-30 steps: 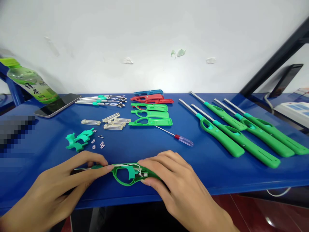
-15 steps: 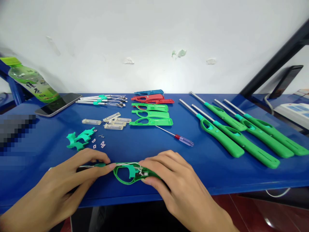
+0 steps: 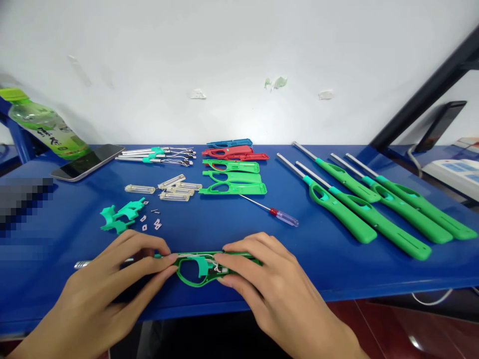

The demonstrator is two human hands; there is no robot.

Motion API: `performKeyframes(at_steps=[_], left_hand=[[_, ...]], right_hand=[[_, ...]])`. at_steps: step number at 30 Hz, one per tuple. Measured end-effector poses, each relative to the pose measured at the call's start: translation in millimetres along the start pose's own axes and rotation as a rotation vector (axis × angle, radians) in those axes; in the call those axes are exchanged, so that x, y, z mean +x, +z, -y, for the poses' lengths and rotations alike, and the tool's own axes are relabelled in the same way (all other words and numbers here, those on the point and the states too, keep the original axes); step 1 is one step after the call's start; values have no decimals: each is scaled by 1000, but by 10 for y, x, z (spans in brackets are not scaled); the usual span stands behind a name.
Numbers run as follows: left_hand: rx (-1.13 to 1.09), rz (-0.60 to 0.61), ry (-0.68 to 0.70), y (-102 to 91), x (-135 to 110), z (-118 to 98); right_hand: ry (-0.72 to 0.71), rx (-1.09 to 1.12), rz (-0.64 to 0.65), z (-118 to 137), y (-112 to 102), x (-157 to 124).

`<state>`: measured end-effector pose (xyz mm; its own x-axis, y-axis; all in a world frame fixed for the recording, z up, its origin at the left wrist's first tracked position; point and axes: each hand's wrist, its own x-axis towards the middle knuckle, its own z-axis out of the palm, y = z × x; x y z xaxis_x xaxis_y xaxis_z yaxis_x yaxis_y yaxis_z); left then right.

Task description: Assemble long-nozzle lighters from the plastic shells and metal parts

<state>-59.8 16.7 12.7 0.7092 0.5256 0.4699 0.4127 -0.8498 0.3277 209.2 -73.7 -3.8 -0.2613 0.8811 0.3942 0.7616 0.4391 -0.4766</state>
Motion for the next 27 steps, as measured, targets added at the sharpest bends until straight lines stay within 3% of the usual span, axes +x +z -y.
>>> performKeyframes(at_steps=[12,27], left_hand=[[45,2,-119,43,-23,-7],[-2,-8,-113,82,0,-38]], right_hand=[[15,0,-11,8,-9,5],[9,13,-3,-7,-3,4]])
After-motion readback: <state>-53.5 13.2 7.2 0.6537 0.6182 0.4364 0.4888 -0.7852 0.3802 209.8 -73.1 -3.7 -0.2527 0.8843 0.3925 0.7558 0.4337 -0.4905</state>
